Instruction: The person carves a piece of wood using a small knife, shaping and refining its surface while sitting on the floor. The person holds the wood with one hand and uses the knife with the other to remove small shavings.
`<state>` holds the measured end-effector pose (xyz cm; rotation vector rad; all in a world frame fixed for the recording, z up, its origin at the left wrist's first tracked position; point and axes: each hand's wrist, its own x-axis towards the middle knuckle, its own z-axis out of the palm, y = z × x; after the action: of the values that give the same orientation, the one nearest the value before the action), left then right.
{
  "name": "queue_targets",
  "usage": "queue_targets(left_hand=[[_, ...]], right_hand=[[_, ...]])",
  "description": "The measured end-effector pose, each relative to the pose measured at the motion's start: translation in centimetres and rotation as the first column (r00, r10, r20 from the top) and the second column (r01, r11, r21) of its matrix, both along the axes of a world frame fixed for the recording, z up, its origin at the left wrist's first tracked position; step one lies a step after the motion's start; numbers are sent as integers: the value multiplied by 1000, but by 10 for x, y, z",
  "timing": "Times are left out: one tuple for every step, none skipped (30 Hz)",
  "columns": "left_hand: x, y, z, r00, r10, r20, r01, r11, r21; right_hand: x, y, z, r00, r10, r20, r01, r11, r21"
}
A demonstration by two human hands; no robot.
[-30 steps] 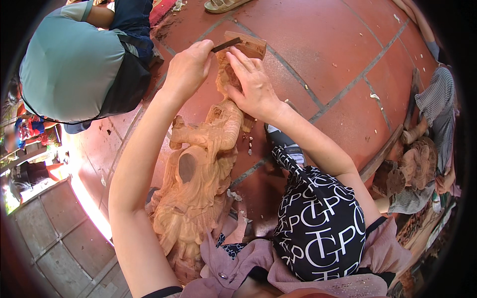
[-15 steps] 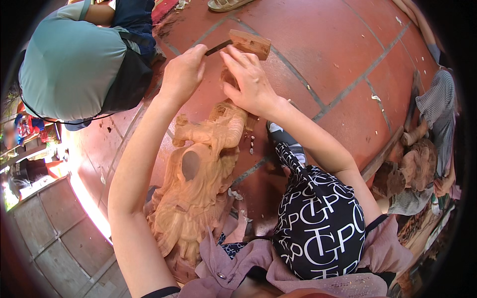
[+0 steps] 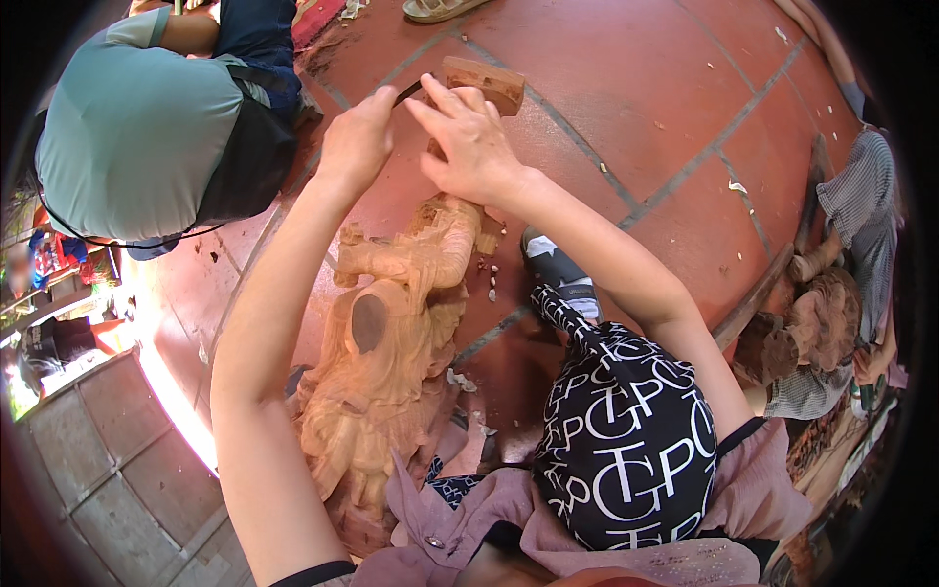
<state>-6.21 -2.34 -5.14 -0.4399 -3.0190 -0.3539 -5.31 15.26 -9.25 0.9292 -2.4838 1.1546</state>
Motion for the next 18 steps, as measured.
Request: queue_targets(left_hand=[[6,-5,0,1000,4,8,-4,1000,3],[10,-8,0,1000,7,16,-7,1000,7],[13,-5,5,1000,-21,0,21,999,26],[11,-2,8,999,-47,-11,48,998,50],[9,2,10,997,-74,-22,75,994,74],[9,4,10,995,-99,-29,101,990,97],[7,8,8,992,-124,-40,127,986,108],[3,10,6,988,-149,-50,154,981,119],[-3,13,5,982,-178,-66,186,974,131],[-7,13,4,984,-171,-58,177,977,118],[-10,12,3,985,-163,-50,167,980,105],[-12,13,1,987,-155,-40,158,983,95],[-13,12,1,992,-126,-25,128,989,78],[-14,10,0,995,-97,-11,98,993,60],[-13,7,1,998,-65,5,65,997,40],[-11,3,0,999,-29,32,28,999,28],[-7,-3,-2,998,8,58,-9,1000,15],[-4,-4,-2,996,41,81,-41,999,1]], right_hand=[[3,-1,2,1000,14,20,-14,1000,4],[7,2,0,999,26,23,-25,999,-34],[10,5,-3,999,43,23,-41,996,-74],[13,8,-5,998,61,24,-57,992,-113],[16,10,-6,999,19,35,-15,993,-120],[18,9,-5,999,2,37,3,990,-142],[20,8,-2,999,-16,39,22,986,-163],[22,8,-1,999,-34,42,41,982,-184],[21,7,-2,998,-52,34,57,983,-177],[20,6,-4,997,-70,26,73,983,-171],[19,4,-5,996,-87,19,88,982,-165],[17,3,-5,997,-81,16,83,986,-146],[14,2,-3,997,-75,13,76,989,-127],[12,2,-1,998,-69,10,69,992,-108],[8,1,0,999,-43,-1,42,997,-63],[4,0,1,1000,-16,-11,16,1000,-18],[2,0,1,1000,11,-21,-11,1000,27],[3,0,0,1000,23,-15,-23,1000,1]])
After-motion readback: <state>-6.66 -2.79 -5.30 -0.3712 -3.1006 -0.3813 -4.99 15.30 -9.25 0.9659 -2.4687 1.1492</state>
